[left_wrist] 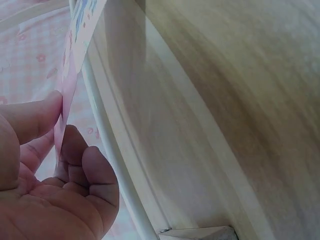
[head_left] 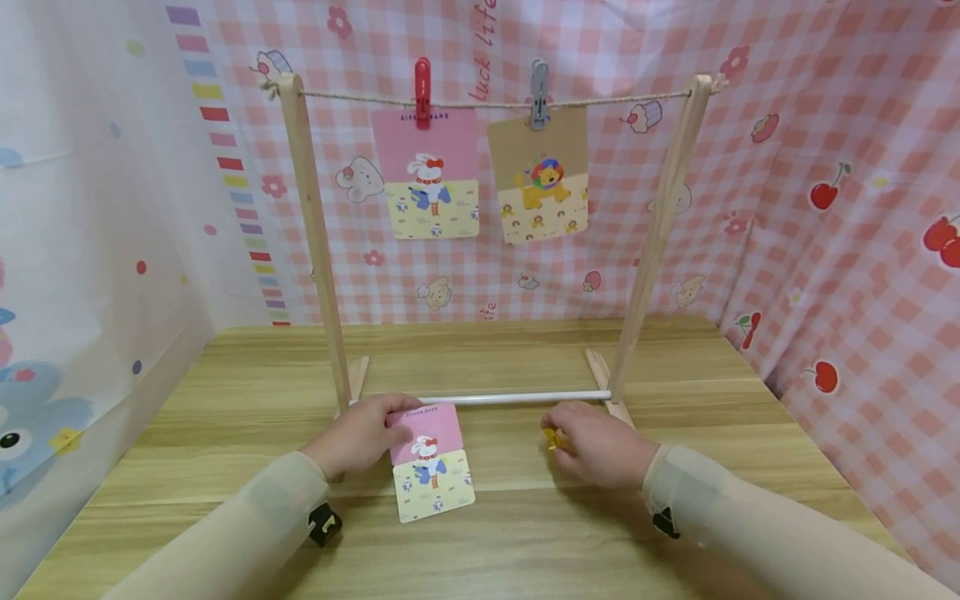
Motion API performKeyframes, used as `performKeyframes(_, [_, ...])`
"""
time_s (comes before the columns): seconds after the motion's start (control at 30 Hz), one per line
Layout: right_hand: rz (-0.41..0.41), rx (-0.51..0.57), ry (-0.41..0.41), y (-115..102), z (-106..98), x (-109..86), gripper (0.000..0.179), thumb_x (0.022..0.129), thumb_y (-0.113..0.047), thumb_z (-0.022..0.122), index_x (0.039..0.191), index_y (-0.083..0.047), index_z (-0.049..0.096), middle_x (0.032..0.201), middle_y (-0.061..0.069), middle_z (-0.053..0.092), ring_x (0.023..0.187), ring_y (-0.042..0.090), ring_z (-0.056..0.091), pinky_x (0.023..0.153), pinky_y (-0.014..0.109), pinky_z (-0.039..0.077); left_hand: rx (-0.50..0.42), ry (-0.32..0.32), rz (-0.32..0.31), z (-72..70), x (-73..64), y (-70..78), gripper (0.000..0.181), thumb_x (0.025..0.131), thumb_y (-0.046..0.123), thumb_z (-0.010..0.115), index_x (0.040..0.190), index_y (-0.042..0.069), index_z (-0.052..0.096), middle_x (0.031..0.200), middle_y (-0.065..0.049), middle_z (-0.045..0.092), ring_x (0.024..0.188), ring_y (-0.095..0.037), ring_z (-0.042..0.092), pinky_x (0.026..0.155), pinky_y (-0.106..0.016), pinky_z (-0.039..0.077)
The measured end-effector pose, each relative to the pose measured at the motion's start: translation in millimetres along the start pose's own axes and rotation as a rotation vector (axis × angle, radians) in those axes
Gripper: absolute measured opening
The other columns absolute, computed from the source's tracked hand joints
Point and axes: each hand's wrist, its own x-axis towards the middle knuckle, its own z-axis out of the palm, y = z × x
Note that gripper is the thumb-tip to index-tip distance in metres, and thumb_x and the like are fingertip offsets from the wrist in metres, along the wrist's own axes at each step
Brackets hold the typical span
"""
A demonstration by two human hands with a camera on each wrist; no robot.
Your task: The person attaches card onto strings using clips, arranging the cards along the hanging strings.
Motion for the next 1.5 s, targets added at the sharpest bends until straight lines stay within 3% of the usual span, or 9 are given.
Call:
performKeyframes(0.27, [-0.008,0.018,0.036,-1,-3,0.7,0.029,0.094,-0.013,0.075,0.12,-0.006,0.065,0.116,0.005,0.069,0.106,0.018,0.066,0.093,0.042,0.058,-0.012,0.01,0.024,-2.3,2.7,0.9,0.042,0.101,0.012,0.069,0.143,0.014,0.064,0.107,-0.006,0.072,0.088,-0.017,0.064,0.077,-0.03,0.052])
performKeyframes(0.63, [-0.019,0.032,0.078,-3,-5,2.8,0.034,0.095,-0.013,0.075,0.125,-0.002,0.065,0.105,0.001,0.067,0.095,0.016,0.064,0.085,0.039,0.057,-0.088,0.028,0.052,-4.8,4.4,4.0,0.038,0.099,0.01,0.071,0.137,0.011,0.067,0.105,-0.006,0.073,0.09,-0.016,0.065,0.078,-0.03,0.054])
performKeyframes(1.03, [-0.033,0.019,0.171,-2,-6,4.3,0.03,0.092,-0.009,0.075,0.12,-0.003,0.067,0.111,0.004,0.07,0.098,0.016,0.066,0.087,0.038,0.059,-0.138,0.044,0.07,-6.2,5.9,8.4,0.025,0.099,0.011,0.071,0.123,0.008,0.07,0.107,-0.006,0.073,0.094,-0.018,0.064,0.082,-0.03,0.055])
performKeyframes(1.5, [-0.005,0.083,0.216,-5,-13,6.1,0.029,0.095,-0.009,0.076,0.121,-0.003,0.066,0.112,0.005,0.071,0.1,0.023,0.068,0.087,0.041,0.06,-0.156,0.049,0.066,-9.2,4.4,17.4,0.012,0.101,0.023,0.073,0.104,0.011,0.072,0.1,-0.003,0.073,0.089,-0.018,0.06,0.075,-0.031,0.049])
